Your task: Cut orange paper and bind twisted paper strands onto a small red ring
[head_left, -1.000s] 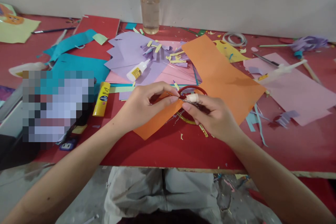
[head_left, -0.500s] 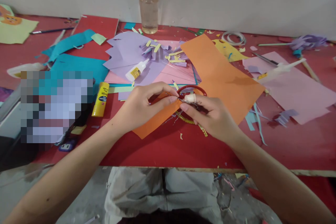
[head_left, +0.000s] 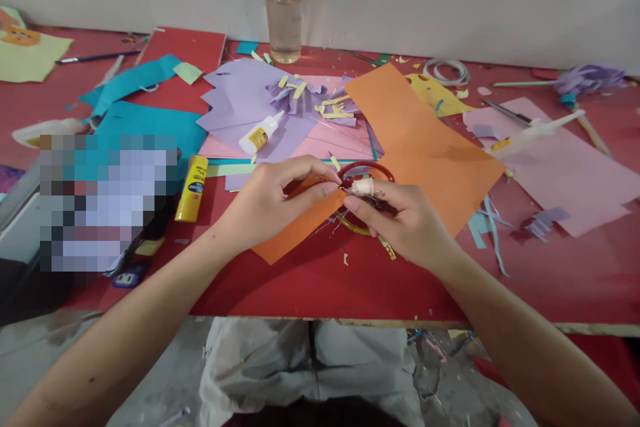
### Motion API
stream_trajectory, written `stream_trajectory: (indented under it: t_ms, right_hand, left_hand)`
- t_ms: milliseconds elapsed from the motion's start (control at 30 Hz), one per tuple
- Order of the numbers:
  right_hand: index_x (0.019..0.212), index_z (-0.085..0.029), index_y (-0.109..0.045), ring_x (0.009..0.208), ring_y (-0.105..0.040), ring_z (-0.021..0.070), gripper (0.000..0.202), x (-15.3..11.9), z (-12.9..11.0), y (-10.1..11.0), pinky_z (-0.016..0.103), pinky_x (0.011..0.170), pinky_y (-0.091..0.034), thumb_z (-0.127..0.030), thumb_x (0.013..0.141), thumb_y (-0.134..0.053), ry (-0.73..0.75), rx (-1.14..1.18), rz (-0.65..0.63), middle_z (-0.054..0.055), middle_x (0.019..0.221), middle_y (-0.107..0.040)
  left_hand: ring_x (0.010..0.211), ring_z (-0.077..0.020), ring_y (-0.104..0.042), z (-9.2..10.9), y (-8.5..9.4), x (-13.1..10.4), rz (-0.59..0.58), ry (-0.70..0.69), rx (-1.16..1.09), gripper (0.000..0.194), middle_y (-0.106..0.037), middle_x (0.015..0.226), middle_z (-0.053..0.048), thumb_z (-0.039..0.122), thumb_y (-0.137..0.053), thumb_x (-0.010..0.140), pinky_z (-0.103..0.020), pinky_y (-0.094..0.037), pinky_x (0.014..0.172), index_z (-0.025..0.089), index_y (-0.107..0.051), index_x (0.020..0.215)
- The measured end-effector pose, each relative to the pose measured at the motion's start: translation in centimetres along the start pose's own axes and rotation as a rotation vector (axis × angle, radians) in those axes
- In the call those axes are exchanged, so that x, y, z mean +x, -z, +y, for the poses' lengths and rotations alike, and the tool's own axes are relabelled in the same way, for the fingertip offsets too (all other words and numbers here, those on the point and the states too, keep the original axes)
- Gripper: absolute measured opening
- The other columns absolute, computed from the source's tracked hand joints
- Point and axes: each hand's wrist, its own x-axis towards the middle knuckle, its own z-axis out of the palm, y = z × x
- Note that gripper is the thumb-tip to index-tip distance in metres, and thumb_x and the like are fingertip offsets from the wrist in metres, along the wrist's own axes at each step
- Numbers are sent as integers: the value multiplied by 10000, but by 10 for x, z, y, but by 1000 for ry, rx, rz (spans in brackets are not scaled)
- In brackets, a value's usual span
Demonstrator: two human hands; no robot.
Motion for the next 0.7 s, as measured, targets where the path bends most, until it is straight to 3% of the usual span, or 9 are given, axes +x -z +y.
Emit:
stream_trajectory:
  t_ms: [700]
  right_hand:
    - [749,-192,-561,529,-472,91,238,0,0,0,238,566,-373,-319,950,-555,-8,-7,-6,-56,548,-474]
  left_hand:
    - [698,-88,-604,-1,1,-1,-15,21,22,125,-732,896,6,266,-622,910,-199,-458,631,214,-713,977]
